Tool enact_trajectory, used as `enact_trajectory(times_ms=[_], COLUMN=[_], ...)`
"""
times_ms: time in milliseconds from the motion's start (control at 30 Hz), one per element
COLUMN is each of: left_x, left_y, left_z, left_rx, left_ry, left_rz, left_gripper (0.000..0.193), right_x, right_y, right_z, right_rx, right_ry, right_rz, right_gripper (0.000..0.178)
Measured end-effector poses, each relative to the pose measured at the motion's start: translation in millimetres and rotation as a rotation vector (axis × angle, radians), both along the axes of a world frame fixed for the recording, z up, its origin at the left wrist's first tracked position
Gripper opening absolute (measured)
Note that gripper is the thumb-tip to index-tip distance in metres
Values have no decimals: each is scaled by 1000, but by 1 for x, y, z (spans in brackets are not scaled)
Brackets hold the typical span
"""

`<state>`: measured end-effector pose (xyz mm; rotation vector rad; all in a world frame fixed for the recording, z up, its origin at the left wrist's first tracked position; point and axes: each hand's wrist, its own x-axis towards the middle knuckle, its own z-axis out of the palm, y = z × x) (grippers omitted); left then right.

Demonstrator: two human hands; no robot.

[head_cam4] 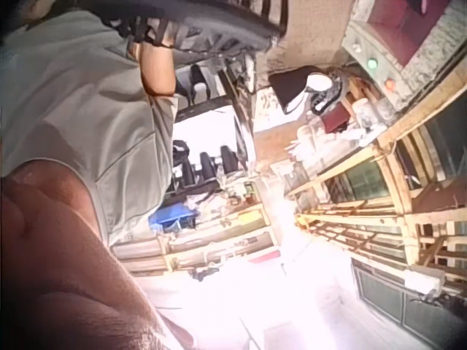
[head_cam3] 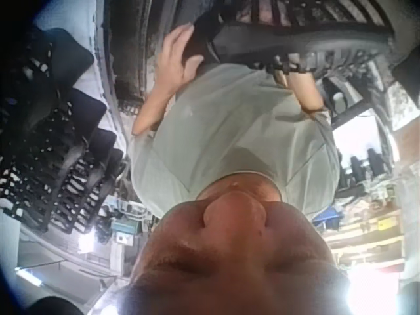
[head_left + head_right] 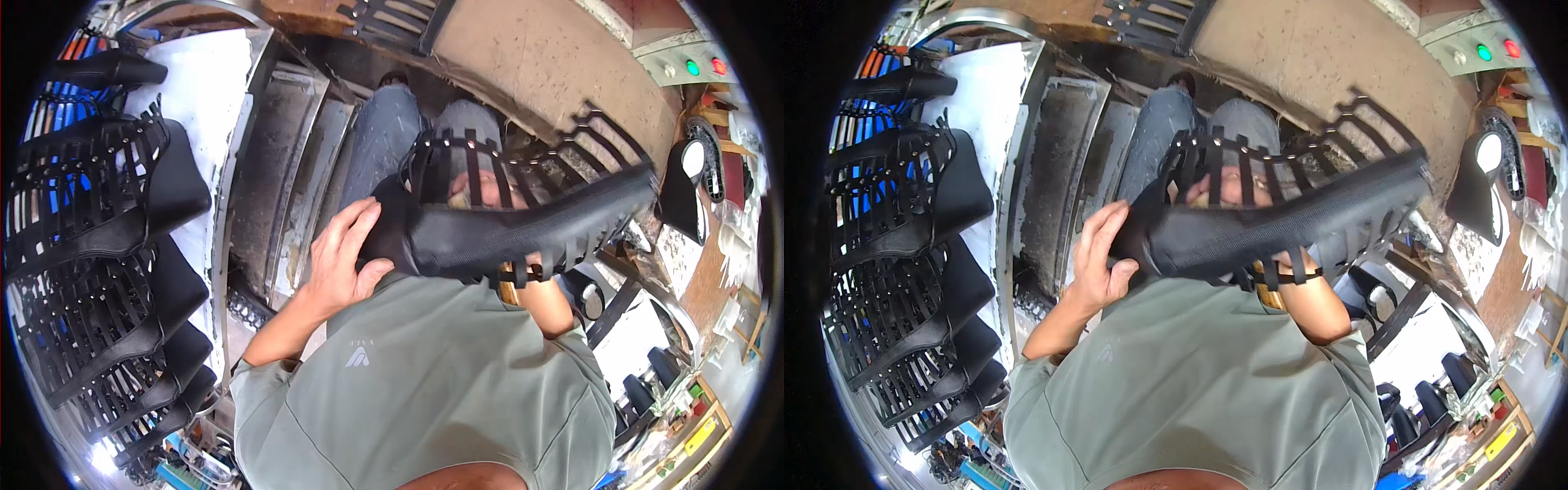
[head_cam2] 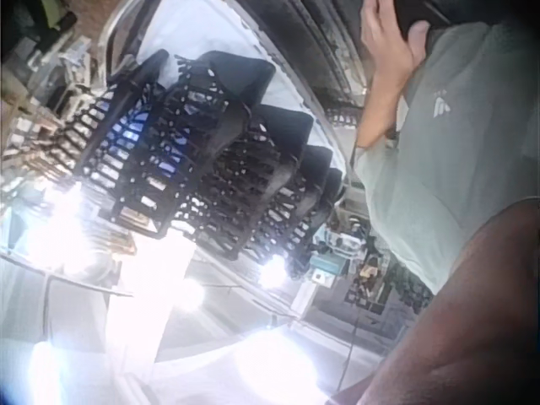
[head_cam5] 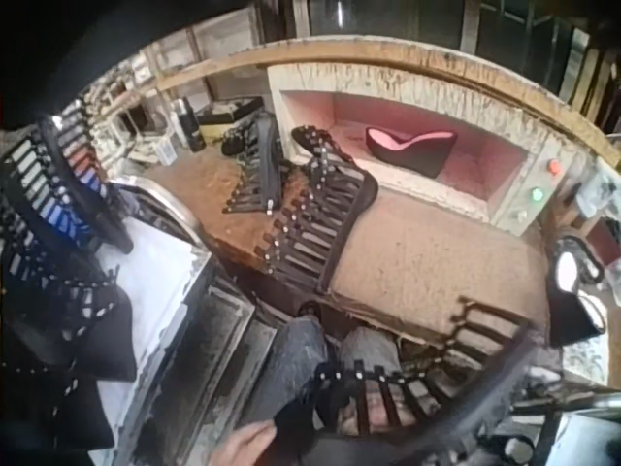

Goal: The person is assembling black strappy platform shoes at a workbench, using a hammer to secure components.

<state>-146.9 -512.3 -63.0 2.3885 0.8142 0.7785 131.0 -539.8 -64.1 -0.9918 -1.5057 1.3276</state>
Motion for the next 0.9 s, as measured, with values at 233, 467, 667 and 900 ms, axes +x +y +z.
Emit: enact_trajectory(times_ms=[233,467,667,900], left_x=[44,44,47,54], left_y=[54,38,22,20], left_z=[73,129,136,133], left_rx=[-69,-118,-124,23], left_ry=[111,-18,54,-10], left_rz=[-47,-280,-325,-420], left_gripper=[79,77,73,62], right_x=[-19,-32,-31,-23], right_y=[46,48,47,53], right_z=[-1,22,30,49], right_rx=[-339,-296,-248,-148], right_ry=[987,895,830,755], right_rz=[-174,-165,-233,-291], right_gripper=[37,37,37,38])
